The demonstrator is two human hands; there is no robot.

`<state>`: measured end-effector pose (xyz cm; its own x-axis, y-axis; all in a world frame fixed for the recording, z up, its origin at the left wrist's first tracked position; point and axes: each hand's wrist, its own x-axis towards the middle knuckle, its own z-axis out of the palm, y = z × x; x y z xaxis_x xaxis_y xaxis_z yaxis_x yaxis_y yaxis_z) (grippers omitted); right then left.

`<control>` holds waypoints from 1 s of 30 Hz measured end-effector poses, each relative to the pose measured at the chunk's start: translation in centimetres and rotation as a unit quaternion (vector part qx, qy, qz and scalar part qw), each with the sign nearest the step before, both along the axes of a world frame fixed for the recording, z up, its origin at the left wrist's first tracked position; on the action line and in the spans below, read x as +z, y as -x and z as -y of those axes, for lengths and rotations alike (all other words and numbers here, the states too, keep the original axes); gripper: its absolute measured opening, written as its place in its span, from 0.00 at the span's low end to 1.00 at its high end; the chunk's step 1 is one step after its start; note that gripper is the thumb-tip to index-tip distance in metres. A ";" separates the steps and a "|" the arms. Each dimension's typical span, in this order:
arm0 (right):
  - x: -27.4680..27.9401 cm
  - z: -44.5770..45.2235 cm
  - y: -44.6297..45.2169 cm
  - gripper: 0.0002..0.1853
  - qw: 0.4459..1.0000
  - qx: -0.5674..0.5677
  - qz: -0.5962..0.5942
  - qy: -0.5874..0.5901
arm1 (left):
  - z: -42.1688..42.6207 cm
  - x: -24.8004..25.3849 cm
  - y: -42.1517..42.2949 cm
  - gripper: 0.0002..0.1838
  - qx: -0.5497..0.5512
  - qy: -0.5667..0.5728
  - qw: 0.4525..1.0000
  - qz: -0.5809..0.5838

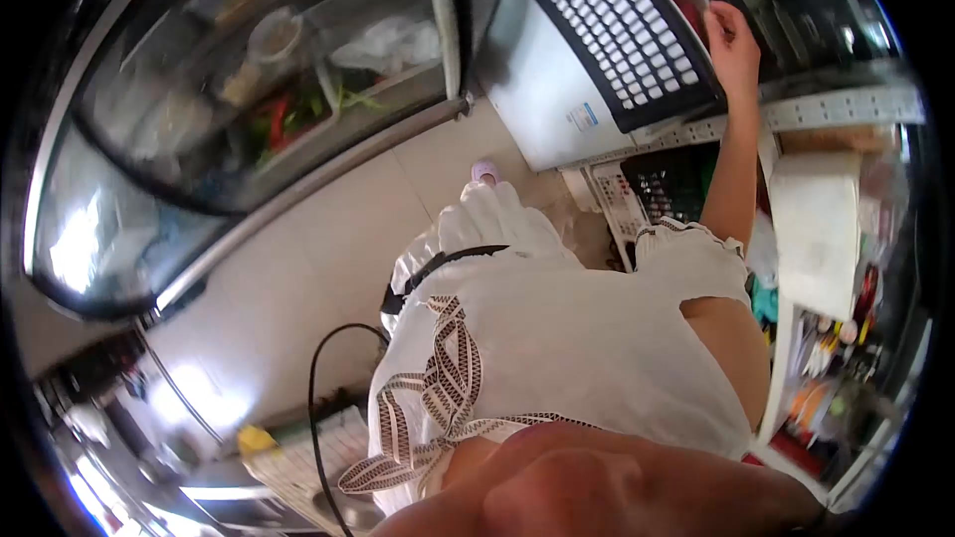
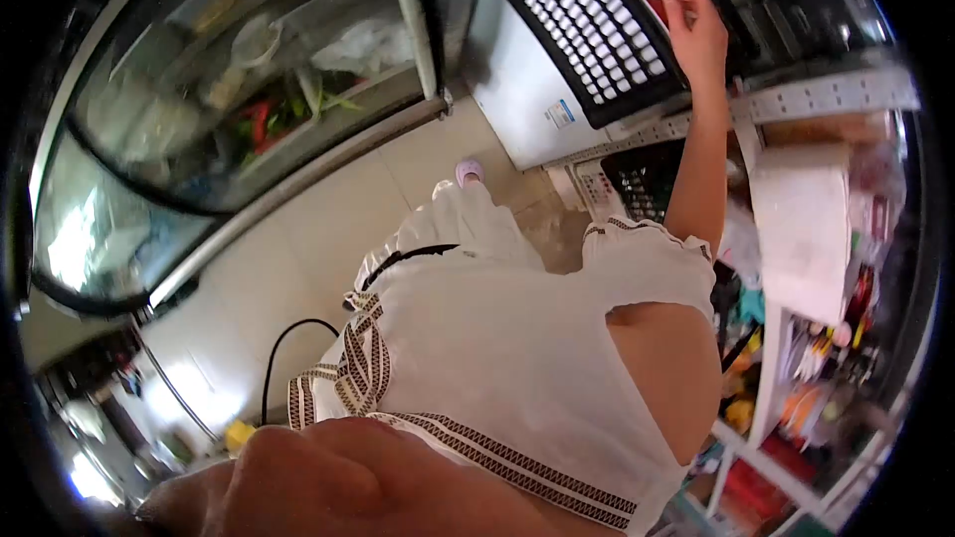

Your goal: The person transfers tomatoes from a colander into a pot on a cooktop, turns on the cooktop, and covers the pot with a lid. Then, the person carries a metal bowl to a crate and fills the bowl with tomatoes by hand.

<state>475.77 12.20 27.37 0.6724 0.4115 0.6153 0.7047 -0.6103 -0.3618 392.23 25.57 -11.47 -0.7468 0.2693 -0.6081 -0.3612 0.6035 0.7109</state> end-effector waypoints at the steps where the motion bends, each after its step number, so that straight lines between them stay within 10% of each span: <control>1: -0.7 1.6 -0.4 0.16 1.000 -0.024 -0.002 -0.006 | -1.9 0.2 -0.6 0.18 -0.027 -0.009 1.000 -0.012; 6: -5.3 8.0 -4.0 0.19 0.950 -0.219 -0.045 -0.216 | -18.8 3.9 -13.5 0.20 -0.310 -0.191 0.928 0.077; 12: -6.8 8.0 -5.8 0.21 0.821 -0.209 -0.186 -0.498 | -25.9 24.7 -53.2 0.23 -0.716 -0.202 0.593 0.307; 16: -8.0 8.3 -6.1 0.22 0.784 -0.143 -0.191 -0.573 | -24.3 30.1 -73.0 0.28 -0.838 -0.230 0.426 0.252; 22: -7.8 8.3 -5.4 0.21 0.809 -0.157 -0.194 -0.532 | -25.4 37.0 -97.2 0.35 -0.913 -0.160 0.365 0.082; 25: -8.0 8.0 -5.7 0.22 0.804 -0.159 -0.179 -0.544 | -28.7 38.0 -105.9 0.39 -0.929 -0.283 0.236 0.044; 30: -7.1 6.5 -4.9 0.21 0.760 -0.209 -0.187 -0.586 | -31.4 44.7 -111.4 0.32 -0.757 -0.353 0.391 0.387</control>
